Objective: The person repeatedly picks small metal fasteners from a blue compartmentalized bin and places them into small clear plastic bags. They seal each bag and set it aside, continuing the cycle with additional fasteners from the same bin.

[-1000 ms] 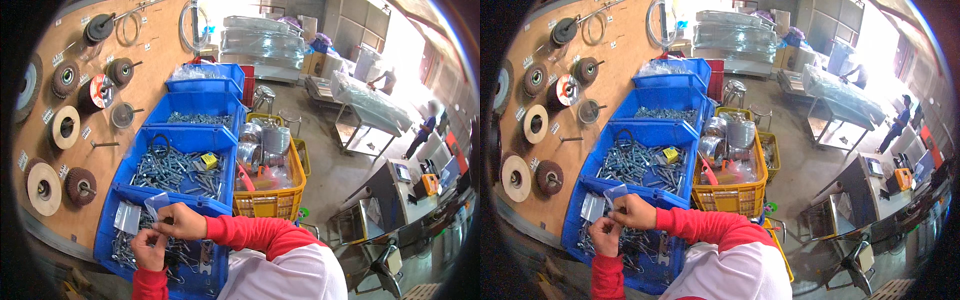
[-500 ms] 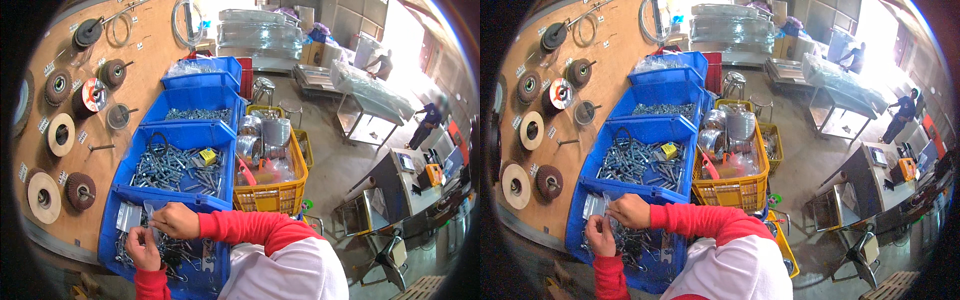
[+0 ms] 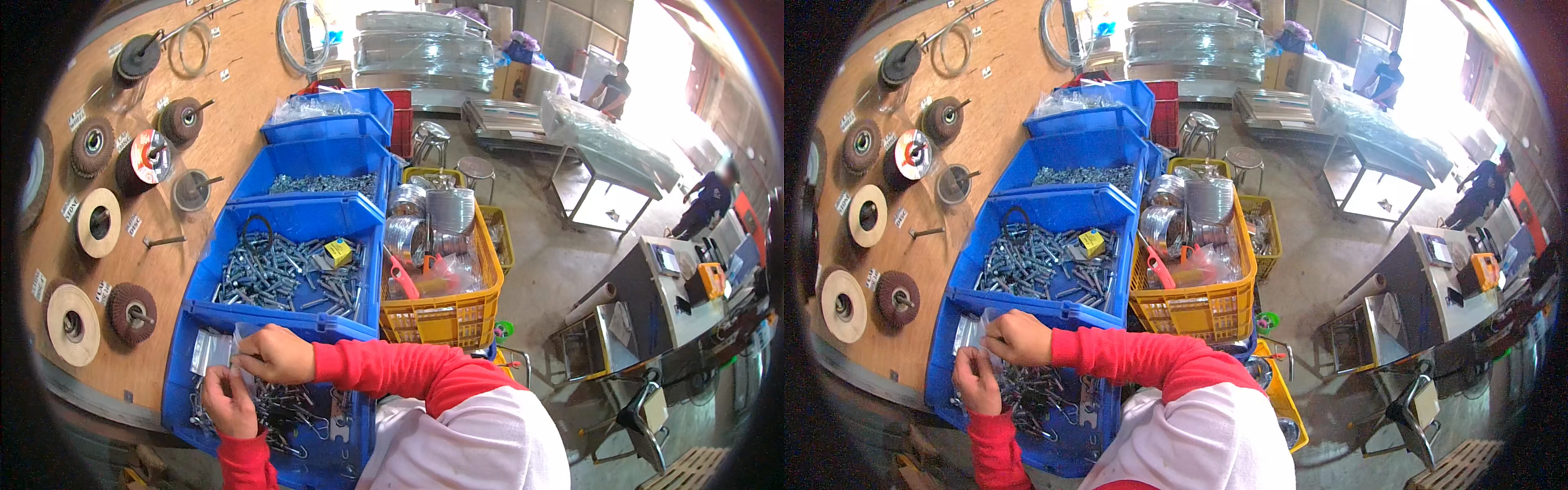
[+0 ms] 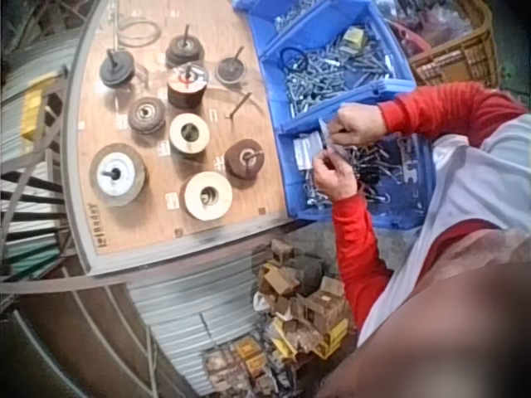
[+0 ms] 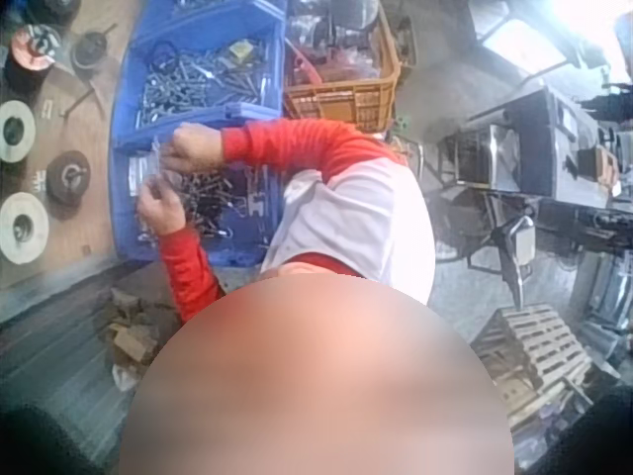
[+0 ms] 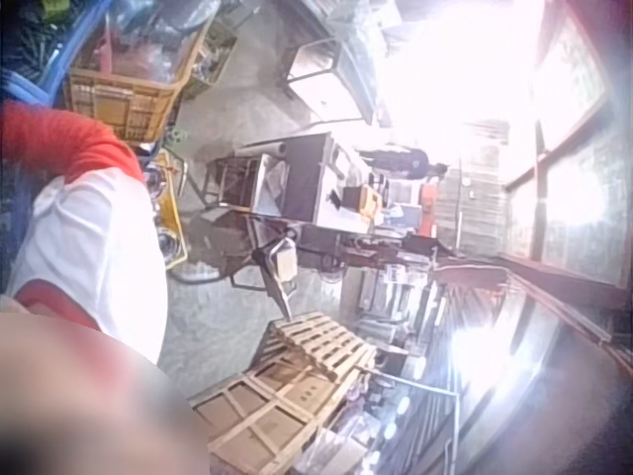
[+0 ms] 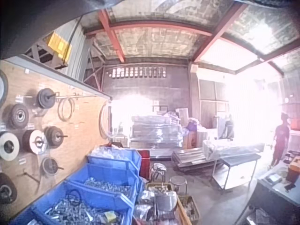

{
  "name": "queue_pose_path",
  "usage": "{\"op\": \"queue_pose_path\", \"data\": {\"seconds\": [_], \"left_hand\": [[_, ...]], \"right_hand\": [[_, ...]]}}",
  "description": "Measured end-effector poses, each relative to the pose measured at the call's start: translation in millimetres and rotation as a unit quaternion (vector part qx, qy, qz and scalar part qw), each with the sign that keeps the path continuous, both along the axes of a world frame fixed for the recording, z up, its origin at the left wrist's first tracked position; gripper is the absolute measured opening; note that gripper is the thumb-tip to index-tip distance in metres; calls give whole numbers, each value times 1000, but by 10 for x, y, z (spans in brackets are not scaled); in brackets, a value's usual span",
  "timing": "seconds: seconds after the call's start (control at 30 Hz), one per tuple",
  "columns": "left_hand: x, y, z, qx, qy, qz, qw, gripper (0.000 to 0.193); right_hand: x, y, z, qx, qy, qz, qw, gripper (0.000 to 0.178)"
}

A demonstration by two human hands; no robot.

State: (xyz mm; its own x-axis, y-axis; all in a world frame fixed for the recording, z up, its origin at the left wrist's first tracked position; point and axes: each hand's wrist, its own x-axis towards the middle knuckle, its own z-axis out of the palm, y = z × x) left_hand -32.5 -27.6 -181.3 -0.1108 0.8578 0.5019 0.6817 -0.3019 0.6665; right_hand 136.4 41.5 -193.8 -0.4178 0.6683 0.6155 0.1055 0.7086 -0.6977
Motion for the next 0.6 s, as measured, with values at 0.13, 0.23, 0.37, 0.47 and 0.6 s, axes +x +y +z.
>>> {"op": "queue_pose_path", "data": {"seconds": [0.13, 0.23, 0.37, 0.47, 0.6], "left_hand": [[20, 71, -59, -22, -155, -58, 986, 21], [-42, 67, -83, -33, -91, -64, 993, 20], [-99, 56, -159, -35, -75, -46, 996, 20], [-133, 127, -128, -3, -79, -9, 997, 22], [-255, 275, 67, 12, -65, 136, 989, 18]], "right_hand": [[-84, 67, -7, -38, 33, 25, 998, 31], [-127, 93, -54, -51, 13, 12, 999, 29], [-186, 96, -137, -36, 48, 24, 998, 27], [-211, 65, -192, -1, 51, 0, 999, 25], [-180, 18, -243, -30, 11, -30, 999, 24]]}}
